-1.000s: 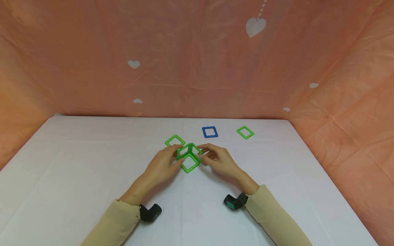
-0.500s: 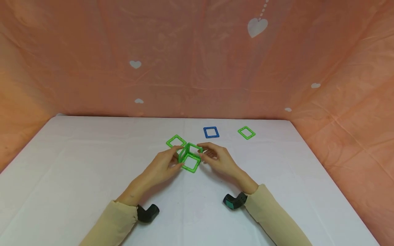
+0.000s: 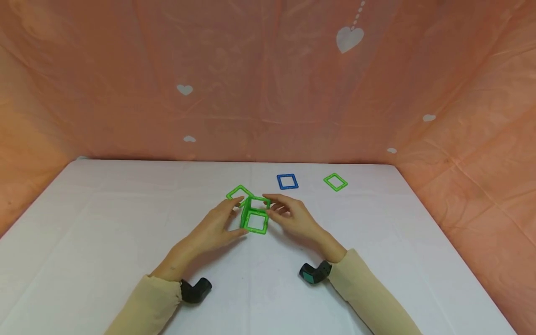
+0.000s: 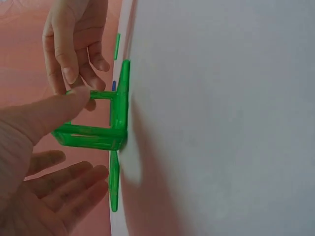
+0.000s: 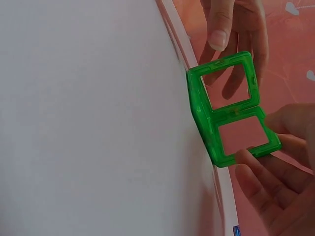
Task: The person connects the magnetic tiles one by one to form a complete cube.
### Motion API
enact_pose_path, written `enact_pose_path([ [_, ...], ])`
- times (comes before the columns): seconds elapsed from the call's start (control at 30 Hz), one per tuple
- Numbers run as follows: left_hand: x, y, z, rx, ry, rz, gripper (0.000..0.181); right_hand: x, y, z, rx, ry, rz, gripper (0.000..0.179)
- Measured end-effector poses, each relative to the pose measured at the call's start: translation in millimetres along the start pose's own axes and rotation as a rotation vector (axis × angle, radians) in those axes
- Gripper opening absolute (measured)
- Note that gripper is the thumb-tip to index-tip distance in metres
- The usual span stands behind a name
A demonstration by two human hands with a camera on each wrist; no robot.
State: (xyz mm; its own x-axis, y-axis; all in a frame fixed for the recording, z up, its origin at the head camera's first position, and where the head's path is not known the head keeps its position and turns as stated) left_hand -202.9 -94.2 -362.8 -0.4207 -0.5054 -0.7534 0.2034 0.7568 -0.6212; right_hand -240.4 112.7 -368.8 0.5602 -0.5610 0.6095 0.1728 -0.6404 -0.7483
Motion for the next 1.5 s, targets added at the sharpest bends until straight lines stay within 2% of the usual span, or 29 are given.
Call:
enact_pose_path([
  [0.27,1.6,-6.3,-3.7,0.03,0.031,0.076,0.074,3.2,4.0,-4.7,0.016,-0.03,0.043,0.04],
  [0.47,4.4,-10.6,-6.3,0.044,0.016,0.12,0.07,3.2,6.9,-7.6,0.027,-0.028,0.047,0.041],
  [0.8,7.6,-16.0,-2.7,0.044,-0.013,0.163,0.065,3.3,11.8,-14.0,0.061,-0.024,0.002,0.04],
  [1.0,9.5,-16.5,-1.5,0.033,0.001,0.175,0.062,2.2,10.1,-18.8,0.08,0.038,-0.015,0.041],
  [1.2,9.2,-17.4,-2.2,0.026,-0.017,0.202,0.062,-0.5,3.9,-30.8,0.071,0.084,-0.046,0.037],
  [1.37,9.7,-18.0,-1.7,0.011,-0.003,0.193,0.061,-7.0,0.2,-43.5,0.059,0.059,-0.046,0.026],
  [1.5,10.6,-16.4,-0.8,0.008,-0.01,0.19,0.062,-13.8,1.7,-53.2,0.086,0.041,-0.049,0.027],
])
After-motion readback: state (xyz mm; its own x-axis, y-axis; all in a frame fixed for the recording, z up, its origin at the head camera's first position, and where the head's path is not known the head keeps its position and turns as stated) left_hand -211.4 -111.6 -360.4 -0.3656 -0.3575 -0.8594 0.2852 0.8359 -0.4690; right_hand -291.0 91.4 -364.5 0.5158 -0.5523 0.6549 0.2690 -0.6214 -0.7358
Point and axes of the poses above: each hand's wrist, its own z-axis away from the middle knuckle, its own y-axis out of the palm, x = y × z, the point moved 3 cm from there along -z, towards the middle knuckle, and after that the axes turned 11 degrees about z, right-handed, at the moved point
